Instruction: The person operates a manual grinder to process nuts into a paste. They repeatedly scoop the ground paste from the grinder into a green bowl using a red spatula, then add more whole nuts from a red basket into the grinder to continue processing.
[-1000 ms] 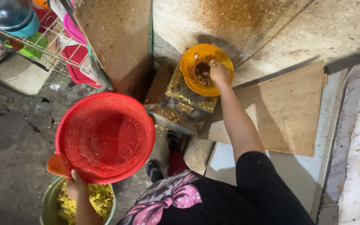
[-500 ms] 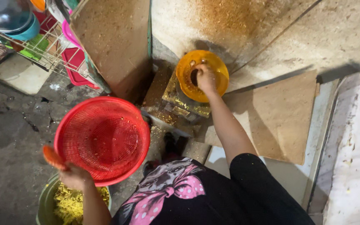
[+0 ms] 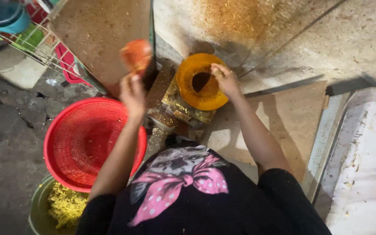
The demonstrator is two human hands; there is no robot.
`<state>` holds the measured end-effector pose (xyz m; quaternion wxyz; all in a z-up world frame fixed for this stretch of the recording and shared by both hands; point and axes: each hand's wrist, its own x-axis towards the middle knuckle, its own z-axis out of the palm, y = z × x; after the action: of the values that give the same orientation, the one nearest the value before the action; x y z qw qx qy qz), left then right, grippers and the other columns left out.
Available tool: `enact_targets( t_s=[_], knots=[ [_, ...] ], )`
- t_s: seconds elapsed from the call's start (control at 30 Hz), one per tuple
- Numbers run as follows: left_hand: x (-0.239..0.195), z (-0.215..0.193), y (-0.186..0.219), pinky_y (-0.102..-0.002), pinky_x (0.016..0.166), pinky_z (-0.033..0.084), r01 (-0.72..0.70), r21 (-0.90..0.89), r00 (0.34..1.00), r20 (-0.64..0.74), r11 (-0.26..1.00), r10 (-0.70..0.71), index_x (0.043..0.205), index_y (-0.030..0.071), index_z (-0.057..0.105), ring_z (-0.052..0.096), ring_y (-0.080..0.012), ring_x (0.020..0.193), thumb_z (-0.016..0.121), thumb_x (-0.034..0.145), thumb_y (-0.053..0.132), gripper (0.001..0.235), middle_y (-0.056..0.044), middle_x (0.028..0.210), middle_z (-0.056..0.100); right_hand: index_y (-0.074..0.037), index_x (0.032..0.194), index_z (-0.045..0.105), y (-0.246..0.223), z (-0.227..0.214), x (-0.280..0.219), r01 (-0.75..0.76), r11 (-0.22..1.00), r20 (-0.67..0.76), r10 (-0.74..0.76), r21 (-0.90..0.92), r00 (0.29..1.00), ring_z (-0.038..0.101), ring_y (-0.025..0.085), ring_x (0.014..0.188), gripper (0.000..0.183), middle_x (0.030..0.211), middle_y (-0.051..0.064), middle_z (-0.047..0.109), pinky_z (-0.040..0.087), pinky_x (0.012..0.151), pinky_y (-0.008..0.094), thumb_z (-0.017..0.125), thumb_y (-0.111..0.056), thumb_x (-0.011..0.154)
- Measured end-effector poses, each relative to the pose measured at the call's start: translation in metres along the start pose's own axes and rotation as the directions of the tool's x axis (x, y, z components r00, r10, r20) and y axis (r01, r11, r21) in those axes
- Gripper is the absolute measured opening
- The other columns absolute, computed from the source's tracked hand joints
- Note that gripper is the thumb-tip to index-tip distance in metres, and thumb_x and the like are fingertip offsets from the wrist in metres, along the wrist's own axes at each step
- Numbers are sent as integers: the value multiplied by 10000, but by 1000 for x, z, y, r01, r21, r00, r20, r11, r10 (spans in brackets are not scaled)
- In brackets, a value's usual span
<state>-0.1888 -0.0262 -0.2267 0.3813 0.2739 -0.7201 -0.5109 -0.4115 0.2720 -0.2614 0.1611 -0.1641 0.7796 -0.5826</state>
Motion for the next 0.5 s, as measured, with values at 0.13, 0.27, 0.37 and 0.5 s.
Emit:
enact_targets(
  t_s=[0.13, 0.27, 0.37, 0.5],
  knots=[
    [-36, 98, 40, -264, 553, 438, 426, -244, 871, 371, 871, -322, 1107, 96, 655, 505, -105, 645, 588, 1067, 350, 265, -30, 800, 572, -112, 1497, 533, -4, 25, -44, -207, 894, 250, 111, 397, 962, 684, 107, 1066, 519, 1247, 52, 685, 571, 922, 295, 529, -420, 1079],
    [-76, 158, 47, -345, 584, 545, 486, -323, 834, 449, 812, -321, 1018, 93, 693, 638, -168, 680, 594, 1006, 314, 242, -52, 825, 664, -164, 1536, 403, 7, 57, -78, -349, 742, 167, 312, 572, 935, 682, 128, 960, 539, 1204, 43, 665, 573, 812, 328, 547, -324, 1042],
    [-77, 174, 35, -409, 704, 555, -83, -45, 896, 434, 996, 94, 996, 74, 766, 683, -258, 775, 609, 1038, 342, 314, -143, 867, 717, -113, 1569, 413, 16, 40, -91, -181, 834, 56, 178, 521, 982, 641, 73, 1183, 512, 1382, -3, 640, 519, 987, 248, 568, -211, 1091],
    [-76, 172, 19, -454, 689, 556, 43, 61, 626, 776, 997, -74, 1031, 55, 757, 722, -340, 742, 574, 995, 357, 354, -182, 866, 743, 38, 1476, 592, 15, 5, -104, -193, 869, 94, 169, 456, 981, 630, 147, 923, 396, 1071, 83, 661, 545, 767, 287, 613, -174, 1142]
  ],
)
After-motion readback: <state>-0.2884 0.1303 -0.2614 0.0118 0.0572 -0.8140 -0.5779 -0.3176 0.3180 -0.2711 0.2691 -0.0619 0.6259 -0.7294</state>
